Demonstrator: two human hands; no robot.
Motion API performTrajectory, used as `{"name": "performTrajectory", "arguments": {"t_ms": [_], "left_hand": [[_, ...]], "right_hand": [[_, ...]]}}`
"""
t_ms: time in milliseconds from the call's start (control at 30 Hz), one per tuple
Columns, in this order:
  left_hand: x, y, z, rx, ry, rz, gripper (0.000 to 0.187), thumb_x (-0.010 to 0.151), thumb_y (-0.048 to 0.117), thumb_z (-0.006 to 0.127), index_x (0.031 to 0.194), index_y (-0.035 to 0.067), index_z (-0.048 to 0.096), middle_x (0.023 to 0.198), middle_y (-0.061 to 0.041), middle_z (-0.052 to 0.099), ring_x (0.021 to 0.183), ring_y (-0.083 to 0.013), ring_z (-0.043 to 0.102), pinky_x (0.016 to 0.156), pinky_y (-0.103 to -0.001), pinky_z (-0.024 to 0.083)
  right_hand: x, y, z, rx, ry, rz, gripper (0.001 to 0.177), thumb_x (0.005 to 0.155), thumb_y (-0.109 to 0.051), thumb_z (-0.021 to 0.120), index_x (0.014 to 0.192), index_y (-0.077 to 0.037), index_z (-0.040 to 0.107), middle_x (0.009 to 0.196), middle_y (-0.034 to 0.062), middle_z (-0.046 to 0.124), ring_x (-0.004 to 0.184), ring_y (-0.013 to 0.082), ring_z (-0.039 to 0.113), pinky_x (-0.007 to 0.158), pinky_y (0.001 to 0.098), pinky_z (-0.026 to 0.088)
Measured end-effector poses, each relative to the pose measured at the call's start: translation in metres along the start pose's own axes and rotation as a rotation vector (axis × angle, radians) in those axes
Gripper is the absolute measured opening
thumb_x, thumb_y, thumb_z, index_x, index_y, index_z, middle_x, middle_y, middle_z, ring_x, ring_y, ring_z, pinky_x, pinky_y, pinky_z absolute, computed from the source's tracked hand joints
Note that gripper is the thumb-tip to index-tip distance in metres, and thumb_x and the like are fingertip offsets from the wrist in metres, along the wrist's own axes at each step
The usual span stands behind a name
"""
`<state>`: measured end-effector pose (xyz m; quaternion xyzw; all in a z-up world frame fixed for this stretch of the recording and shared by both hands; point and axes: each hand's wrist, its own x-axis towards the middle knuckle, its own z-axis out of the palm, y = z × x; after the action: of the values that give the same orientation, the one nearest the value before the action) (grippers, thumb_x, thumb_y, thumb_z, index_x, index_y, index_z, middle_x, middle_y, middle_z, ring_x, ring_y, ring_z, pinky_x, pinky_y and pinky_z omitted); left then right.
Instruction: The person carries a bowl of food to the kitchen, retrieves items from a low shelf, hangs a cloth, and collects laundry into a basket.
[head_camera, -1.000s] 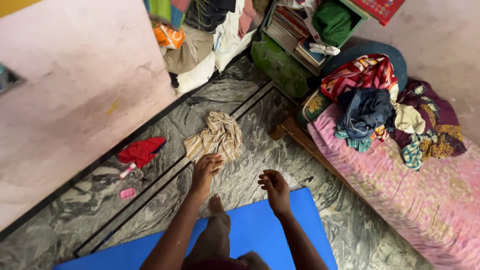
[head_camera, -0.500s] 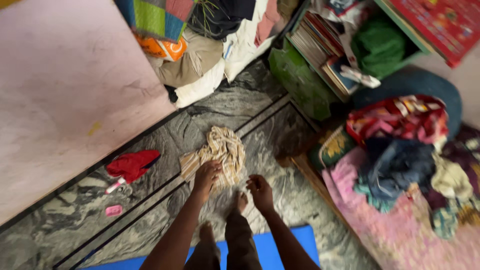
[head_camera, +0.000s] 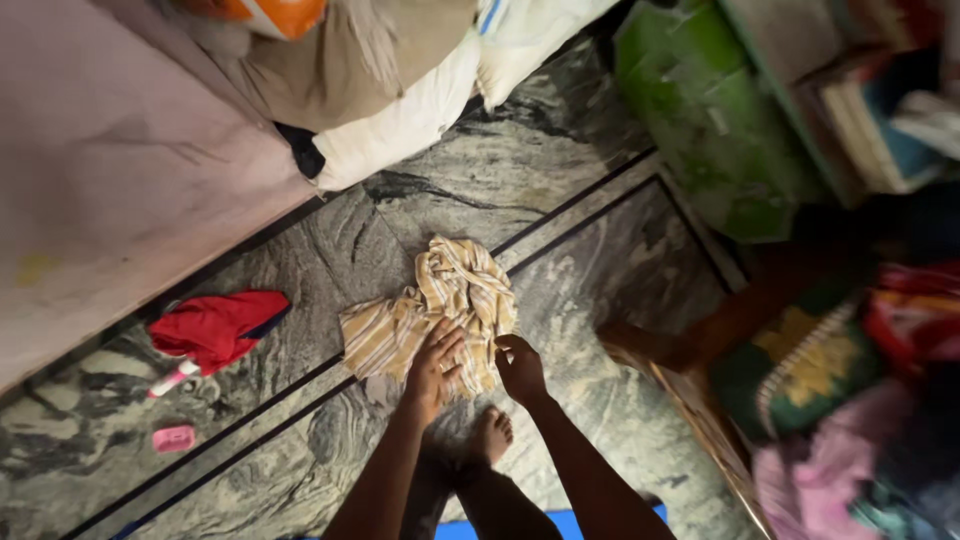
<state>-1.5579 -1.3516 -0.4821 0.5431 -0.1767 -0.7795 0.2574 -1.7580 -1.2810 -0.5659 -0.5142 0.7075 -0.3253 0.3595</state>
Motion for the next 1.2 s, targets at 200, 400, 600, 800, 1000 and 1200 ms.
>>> {"name": "performTrajectory", "arguments": {"t_ms": [200,400,600,800,1000,1200], "left_hand": [[0.096,-0.047,-0.06,-0.132,-0.097,0.041,0.076,0.092,0.047,0.05,0.162,0.025,0.029,0.162,-0.004,0.045,0.151,-0.0249,0.039,0.115,-0.05,0.028],[0.145,-0.086,-0.12,-0.156,-0.094,0.075,0.08,0.089,0.05,0.054,0.162,0.026,0.029,0.163,-0.007,0.042,0.153,-0.0288,0.033,0.116,-0.054,0.025],[0.149,-0.105,-0.127,-0.119,-0.062,0.045,0.078,0.089,0.051,0.052,0.16,0.024,0.031,0.162,-0.007,0.044,0.152,-0.0277,0.033,0.115,-0.055,0.024],[0.104,-0.137,-0.091,-0.157,-0.002,-0.008,0.065,0.095,0.041,0.054,0.153,0.014,0.044,0.155,-0.011,0.049,0.145,-0.0285,0.042,0.11,-0.047,0.034],[0.009,-0.135,-0.071,-0.184,0.375,-0.024,0.065,0.094,0.043,0.054,0.15,0.013,0.046,0.152,-0.012,0.051,0.142,-0.029,0.045,0.109,-0.047,0.036],[-0.116,-0.008,-0.016,-0.486,0.04,0.112,0.065,0.092,0.045,0.055,0.148,0.011,0.048,0.149,-0.013,0.053,0.139,-0.0296,0.048,0.108,-0.047,0.038]], "right_hand": [[0.084,0.125,0.094,-0.328,-0.128,-0.072,0.038,0.088,-0.019,0.07,0.124,-0.009,0.066,0.13,0.0149,0.065,0.123,0.0362,0.06,0.105,0.0498,0.049],[0.162,0.137,0.145,-0.6,-0.335,0.033,0.062,0.077,-0.02,0.078,0.136,-0.014,0.06,0.161,0.0193,0.033,0.139,0.0529,0.036,0.091,0.0624,0.041],[0.158,0.151,0.153,-0.459,-0.127,-0.201,0.04,0.078,-0.017,0.075,0.116,-0.004,0.069,0.118,0.015,0.069,0.113,0.0347,0.065,0.1,0.0472,0.054],[0.066,0.057,0.097,0.042,-0.165,-0.017,0.02,0.082,0.002,0.071,0.101,-0.006,0.071,0.09,0.0131,0.072,0.078,0.0223,0.071,0.071,0.0327,0.057],[-0.074,-0.171,-0.005,0.408,-0.413,0.091,0.013,0.088,0.005,0.067,0.095,-0.006,0.07,0.093,0.0021,0.071,0.079,0.0077,0.067,0.068,0.0248,0.055],[-0.159,-0.349,-0.097,0.537,-0.728,-0.075,0.011,0.094,0.006,0.072,0.098,-0.003,0.068,0.097,0.0035,0.065,0.084,0.008,0.063,0.071,0.0233,0.051]]}}
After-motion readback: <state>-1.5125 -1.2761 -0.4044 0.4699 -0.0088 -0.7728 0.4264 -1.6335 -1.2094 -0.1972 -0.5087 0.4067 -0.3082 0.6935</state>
